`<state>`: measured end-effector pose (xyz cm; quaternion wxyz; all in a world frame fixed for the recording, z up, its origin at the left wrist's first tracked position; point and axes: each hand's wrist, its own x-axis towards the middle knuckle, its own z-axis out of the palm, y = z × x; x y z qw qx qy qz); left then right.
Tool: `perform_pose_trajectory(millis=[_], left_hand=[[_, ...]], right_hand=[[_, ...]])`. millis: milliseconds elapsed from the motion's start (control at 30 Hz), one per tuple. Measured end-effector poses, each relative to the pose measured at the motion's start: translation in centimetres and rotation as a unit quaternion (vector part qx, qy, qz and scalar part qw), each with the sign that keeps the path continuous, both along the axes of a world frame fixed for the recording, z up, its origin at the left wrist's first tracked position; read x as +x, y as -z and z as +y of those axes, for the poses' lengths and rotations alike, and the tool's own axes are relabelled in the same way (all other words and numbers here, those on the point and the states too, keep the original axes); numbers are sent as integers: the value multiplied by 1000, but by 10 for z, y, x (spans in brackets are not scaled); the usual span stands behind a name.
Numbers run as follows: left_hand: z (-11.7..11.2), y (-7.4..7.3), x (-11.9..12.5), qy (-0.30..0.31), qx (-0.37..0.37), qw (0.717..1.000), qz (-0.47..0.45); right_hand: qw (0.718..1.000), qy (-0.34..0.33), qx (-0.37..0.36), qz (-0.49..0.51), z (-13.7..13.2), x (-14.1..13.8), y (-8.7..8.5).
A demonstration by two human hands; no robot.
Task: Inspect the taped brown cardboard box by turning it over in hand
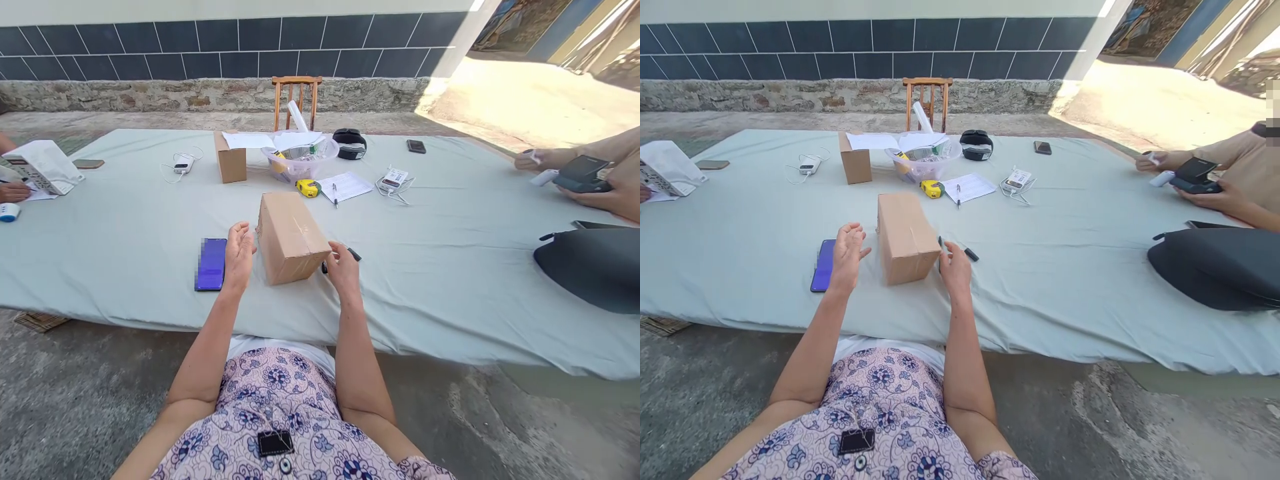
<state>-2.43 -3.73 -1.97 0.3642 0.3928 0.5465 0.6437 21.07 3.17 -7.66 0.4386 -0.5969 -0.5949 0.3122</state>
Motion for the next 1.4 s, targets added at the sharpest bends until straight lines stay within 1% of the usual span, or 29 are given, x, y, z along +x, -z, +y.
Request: perform_pose_trajectory(millis=[100, 200, 267, 400, 500, 567, 633, 767, 867, 1000, 1100, 1233, 1267, 1333, 1400], left_hand=[[6, 11, 4, 60, -49, 996, 32], [7, 14, 7, 89, -57, 994, 40], [3, 9, 6, 97, -33, 993, 61], [-12, -12, -2, 109, 57, 986, 112], [-22, -24, -7, 147, 99, 979, 99], [-26, -28, -9, 167, 102, 977, 81], [-29, -31, -9, 182, 104, 976, 66], [-33, -34, -5, 209, 110, 970, 59], [-33, -34, 0, 194, 82, 975, 62], [-29, -28, 3, 183, 37, 982, 43], [-25, -23, 3, 182, 20, 983, 27], [-24, -20, 7, 198, -1, 980, 31], [-25, -20, 8, 203, 0, 978, 40], [-29, -21, 13, 205, 9, 977, 63], [-32, -23, 18, 195, 20, 977, 86]], right_hand=[[998, -51, -22, 21, -4, -4, -3], [993, -105, -23, 43, -10, -15, -12], [990, -127, -16, 58, -16, -21, -20], [982, -157, 19, 103, -31, -25, -42], [966, -200, 78, 144, -45, -19, -61], [957, -226, 109, 147, -54, -14, -71], [953, -236, 129, 139, -60, -11, -78], [957, -231, 132, 118, -64, -11, -82], [960, -233, 105, 112, -61, -14, -78], [966, -225, 78, 98, -58, -16, -71], [973, -186, 73, 118, -54, -21, -70], [969, -125, 94, 192, -42, -33, -82], [971, -110, 102, 187, -38, -37, -86], [980, -74, 109, 146, -33, -44, -95], [987, -36, 108, 118, -32, -49, -101]])
